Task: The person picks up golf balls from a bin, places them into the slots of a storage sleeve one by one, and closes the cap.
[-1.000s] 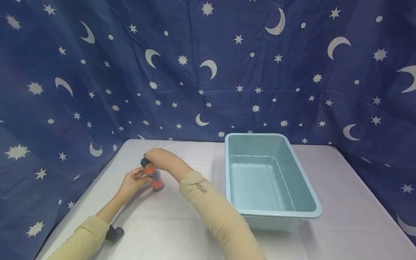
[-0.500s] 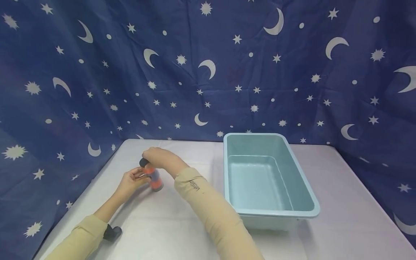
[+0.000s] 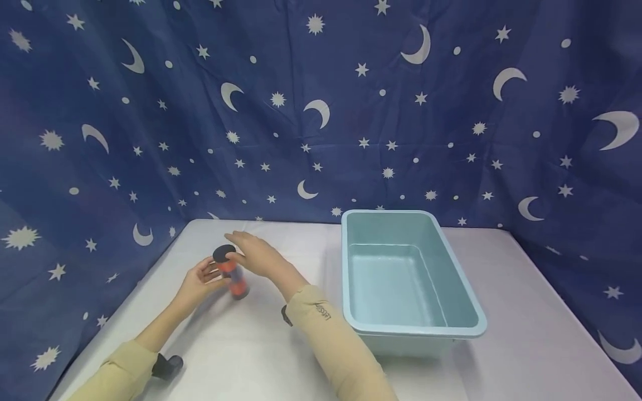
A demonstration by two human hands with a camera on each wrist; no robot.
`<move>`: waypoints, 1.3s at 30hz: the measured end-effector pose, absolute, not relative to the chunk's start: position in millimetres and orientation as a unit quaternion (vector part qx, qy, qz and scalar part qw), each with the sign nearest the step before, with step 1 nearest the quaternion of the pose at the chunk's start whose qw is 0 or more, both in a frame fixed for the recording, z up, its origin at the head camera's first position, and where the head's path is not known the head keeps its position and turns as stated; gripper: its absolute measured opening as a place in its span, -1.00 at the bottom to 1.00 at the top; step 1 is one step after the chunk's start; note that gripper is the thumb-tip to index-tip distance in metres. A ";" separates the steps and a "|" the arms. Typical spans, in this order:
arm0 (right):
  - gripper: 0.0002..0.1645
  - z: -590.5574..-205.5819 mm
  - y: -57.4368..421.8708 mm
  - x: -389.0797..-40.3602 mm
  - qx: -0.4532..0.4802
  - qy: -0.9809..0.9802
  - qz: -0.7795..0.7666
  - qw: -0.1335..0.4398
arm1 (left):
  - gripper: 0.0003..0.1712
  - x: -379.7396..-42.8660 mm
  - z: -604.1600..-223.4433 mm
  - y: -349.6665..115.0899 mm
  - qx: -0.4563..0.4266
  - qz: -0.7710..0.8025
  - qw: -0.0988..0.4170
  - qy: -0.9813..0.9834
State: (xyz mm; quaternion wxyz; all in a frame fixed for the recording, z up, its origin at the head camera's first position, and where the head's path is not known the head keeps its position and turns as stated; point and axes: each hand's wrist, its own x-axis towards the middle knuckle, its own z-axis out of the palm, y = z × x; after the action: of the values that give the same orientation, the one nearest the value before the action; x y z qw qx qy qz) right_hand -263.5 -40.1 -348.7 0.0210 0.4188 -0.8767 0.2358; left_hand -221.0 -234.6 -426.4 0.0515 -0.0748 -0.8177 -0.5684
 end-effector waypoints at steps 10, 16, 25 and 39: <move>-0.55 -372.1 -29.3 -248.4 0.429 -0.844 0.289 0.139 | -0.20 -188.3 -413.6 -229.9 -0.109 -0.511 0.201 -0.829; -0.50 -379.3 -24.5 -243.9 0.439 -0.855 0.225 0.159 | -0.23 -178.1 -408.0 -225.5 -0.201 -0.280 0.293 -0.892; -0.45 -383.8 -27.2 -248.3 0.466 -0.860 0.137 0.155 | -0.27 -184.5 -409.2 -227.8 -0.257 -0.167 0.324 -0.895; -0.40 -383.9 -30.9 -243.3 0.430 -0.873 0.116 0.199 | -0.09 -191.0 -417.5 -224.6 -0.249 -0.194 0.335 -0.888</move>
State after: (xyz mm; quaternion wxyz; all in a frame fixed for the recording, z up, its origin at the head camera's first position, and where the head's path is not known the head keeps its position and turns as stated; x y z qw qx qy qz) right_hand -243.3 -30.9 -383.9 0.1991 0.4296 -0.8732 0.1156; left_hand -191.0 -224.6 -417.5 0.3354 -0.2487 -0.8876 -0.1944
